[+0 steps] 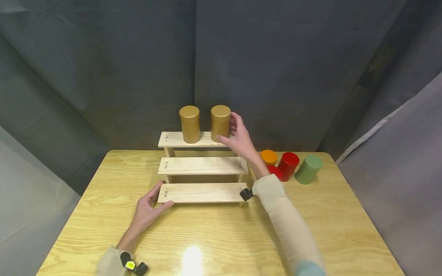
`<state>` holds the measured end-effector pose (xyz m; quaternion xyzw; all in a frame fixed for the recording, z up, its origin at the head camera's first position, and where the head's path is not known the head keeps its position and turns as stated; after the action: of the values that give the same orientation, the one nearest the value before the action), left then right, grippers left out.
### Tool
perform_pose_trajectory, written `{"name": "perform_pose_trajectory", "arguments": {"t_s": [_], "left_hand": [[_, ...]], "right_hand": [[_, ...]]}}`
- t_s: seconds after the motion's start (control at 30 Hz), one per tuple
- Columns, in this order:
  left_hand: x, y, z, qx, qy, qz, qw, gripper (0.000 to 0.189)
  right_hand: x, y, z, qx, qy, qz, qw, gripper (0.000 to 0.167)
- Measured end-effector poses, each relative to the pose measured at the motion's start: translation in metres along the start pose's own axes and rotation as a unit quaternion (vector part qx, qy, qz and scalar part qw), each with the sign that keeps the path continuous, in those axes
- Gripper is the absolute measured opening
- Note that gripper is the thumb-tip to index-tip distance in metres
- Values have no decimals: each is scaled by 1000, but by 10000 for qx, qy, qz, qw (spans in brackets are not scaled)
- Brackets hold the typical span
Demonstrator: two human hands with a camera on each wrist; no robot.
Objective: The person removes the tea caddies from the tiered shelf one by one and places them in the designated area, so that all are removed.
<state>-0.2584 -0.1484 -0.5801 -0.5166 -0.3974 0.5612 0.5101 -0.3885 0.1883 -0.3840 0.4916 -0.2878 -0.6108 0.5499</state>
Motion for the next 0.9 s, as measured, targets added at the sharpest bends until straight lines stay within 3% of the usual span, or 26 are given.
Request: {"name": "perform_pose_trajectory", "arguments": {"t_s": [0.37, 0.9], "left_hand": [[-2, 1, 0, 69, 57, -21, 10000, 83], [-1, 0, 0, 83, 8, 38, 10000, 84]], "right_hand": [[12, -2, 7, -4, 19, 18, 10000, 85], [11, 0, 8, -10, -148, 51, 9999, 80]]}}
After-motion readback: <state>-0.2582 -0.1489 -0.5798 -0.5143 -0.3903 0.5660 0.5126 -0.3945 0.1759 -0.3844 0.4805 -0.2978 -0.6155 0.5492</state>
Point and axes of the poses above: each hand's wrist, its own z-axis towards the middle knuckle, its own x-axis out of the palm, y = z × x, the point moved 6 cm from there along z, towards the middle knuckle
